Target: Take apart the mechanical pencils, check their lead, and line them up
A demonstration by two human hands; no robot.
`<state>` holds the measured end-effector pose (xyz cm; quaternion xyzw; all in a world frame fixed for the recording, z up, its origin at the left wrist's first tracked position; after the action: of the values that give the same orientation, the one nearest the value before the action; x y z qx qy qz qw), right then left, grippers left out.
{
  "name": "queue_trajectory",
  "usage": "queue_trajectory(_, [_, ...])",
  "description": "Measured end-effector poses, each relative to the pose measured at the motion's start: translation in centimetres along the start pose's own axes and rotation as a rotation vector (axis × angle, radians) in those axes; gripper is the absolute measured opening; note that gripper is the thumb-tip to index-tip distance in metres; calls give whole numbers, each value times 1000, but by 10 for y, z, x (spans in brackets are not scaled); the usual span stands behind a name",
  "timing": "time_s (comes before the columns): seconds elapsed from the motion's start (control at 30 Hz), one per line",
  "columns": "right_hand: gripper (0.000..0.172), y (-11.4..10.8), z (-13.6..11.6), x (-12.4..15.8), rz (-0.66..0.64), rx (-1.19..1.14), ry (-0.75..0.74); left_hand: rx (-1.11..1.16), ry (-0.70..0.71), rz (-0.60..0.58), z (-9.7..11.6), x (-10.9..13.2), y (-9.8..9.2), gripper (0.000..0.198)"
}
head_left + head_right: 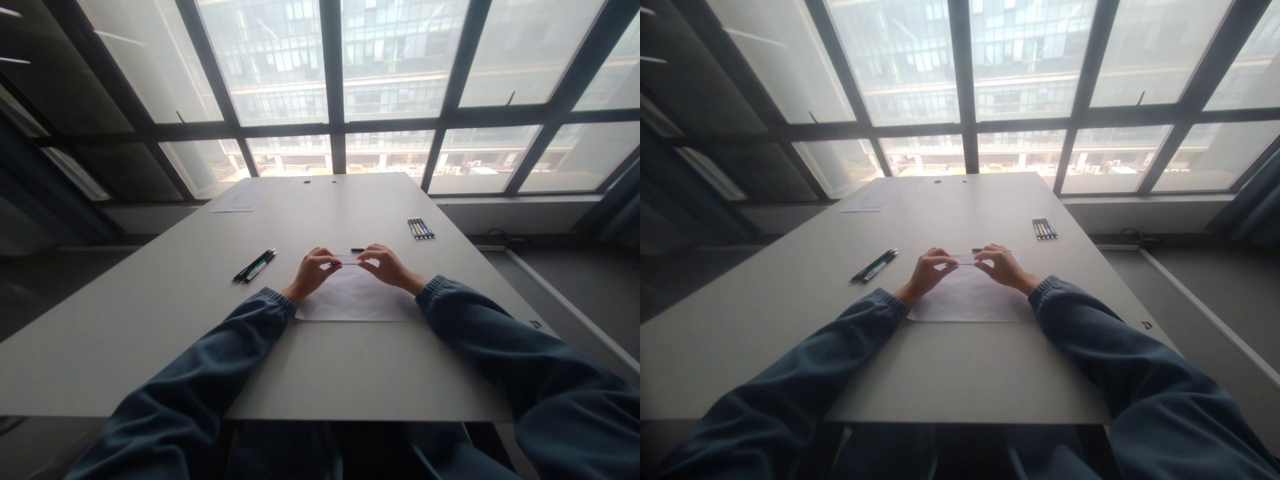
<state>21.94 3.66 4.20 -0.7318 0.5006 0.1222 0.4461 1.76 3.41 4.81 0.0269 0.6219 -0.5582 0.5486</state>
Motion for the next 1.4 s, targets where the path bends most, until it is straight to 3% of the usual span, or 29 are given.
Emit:
queue_trajectory(0.13, [13, 8, -4, 2, -45, 57, -30, -4, 11, -7, 3, 0, 0, 16])
queue_trajectory(0.3, [16, 4, -1, 3, -8, 41, -10, -3, 2, -27, 4, 0, 1, 15])
queue_trajectory(0.53, [16, 3, -1, 4, 12, 42, -8, -20, -3, -153, -2, 3, 12, 18])
queue_trajectory(0.8, [17, -3, 13, 8, 31, 45, 31, -118, -75, -183, -15, 5, 15, 16])
queue_trajectory(1.03, [15, -2, 11, 7, 27, 32, 26, -137, -50, -237, -9, 3, 19, 15])
queue_trajectory(1.4, [11, -19, 38, 17, 82, 177, 84, -245, -115, -317, -20, 6, 22, 13])
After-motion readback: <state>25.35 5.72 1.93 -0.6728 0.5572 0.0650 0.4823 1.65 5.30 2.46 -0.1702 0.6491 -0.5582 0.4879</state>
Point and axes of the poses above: each hand's wrist, its own x-axis away from the middle knuckle, its own y-axis out of the palm, z = x × y, the point moved 7 cm from there along -x, towards the middle knuckle, and after that the axes turned 15 degrees about -x, right-handed, at the moved point
